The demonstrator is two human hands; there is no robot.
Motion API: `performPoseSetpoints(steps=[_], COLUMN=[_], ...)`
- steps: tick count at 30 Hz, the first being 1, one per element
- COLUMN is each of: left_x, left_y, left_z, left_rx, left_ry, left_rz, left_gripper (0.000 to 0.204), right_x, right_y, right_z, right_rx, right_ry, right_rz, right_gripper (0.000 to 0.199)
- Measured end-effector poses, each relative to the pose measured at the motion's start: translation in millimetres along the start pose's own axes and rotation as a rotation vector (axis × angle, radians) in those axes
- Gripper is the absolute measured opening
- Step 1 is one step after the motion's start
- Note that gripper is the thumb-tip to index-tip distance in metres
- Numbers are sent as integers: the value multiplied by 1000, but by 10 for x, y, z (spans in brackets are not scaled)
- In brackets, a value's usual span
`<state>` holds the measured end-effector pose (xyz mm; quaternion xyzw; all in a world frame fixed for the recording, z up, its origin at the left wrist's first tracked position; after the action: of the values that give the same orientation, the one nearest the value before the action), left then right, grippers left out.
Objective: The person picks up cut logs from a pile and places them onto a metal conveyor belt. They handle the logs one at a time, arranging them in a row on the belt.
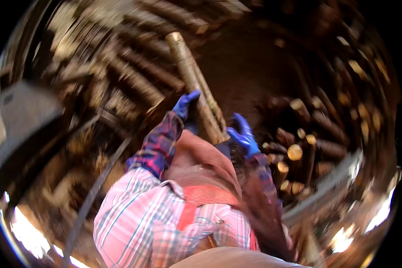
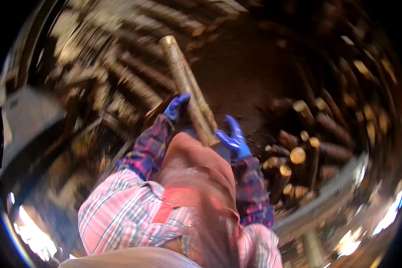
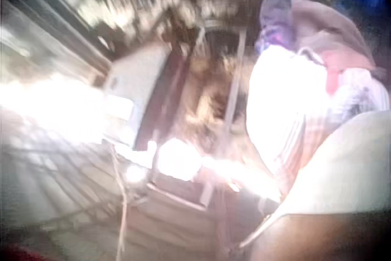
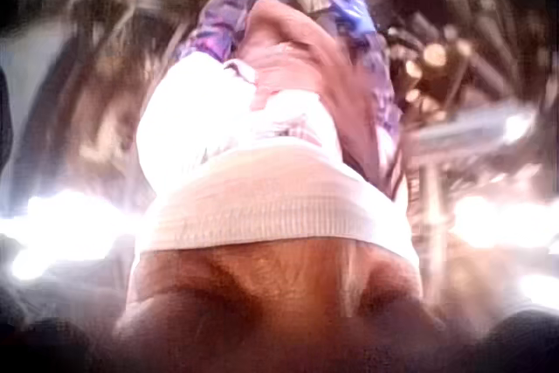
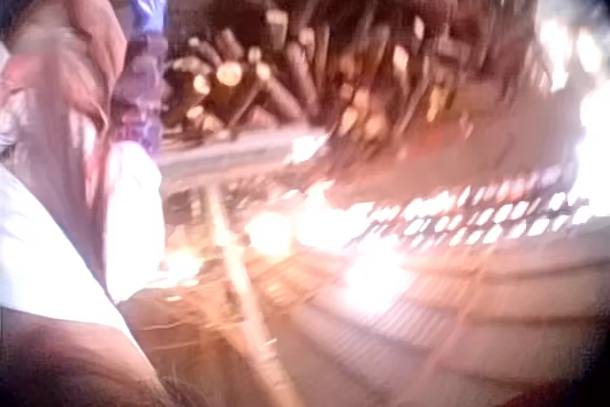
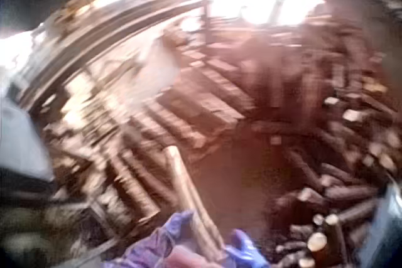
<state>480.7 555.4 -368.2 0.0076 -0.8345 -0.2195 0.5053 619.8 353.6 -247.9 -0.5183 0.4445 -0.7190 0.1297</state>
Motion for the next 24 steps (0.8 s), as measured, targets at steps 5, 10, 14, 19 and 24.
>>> performPoseSetpoints(steps=[5,10,14,19,24], left_x=[463,1412,1848,2644,2091], left_y=[-881,-1487,-2143,-2522,-2376], left_z=[-2220,-4120,-5387,-6102,-5473], left_rx=[-107,-597,-866,-859,-1195], left_ry=[-538,-820,-994,-1153,-957], left_rz=[218,11,-110,-345,-167], left_gripper=[42,48,56,55,58], right_x=[1045,2286,3258,4037,4494], right_y=[-120,345,213,390,597], right_z=[808,1836,2695,3728,4642], right_rx=[-171,-601,-723,-576,-610], right_ry=[180,491,721,1019,1251], right_rz=[48,381,635,681,778], right_gripper=[107,98,84,82,86])
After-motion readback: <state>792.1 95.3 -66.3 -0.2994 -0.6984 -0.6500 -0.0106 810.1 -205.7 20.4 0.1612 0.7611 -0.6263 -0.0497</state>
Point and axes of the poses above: each hand's wrist, its own x-axis away from the middle knuckle, its own z-axis out of the back of the hand, y = z × x, the point moved 6 cm from there along -x, towards the middle knuckle, and after that the axes turned 4 degrees about z, right-handed, at the moved point
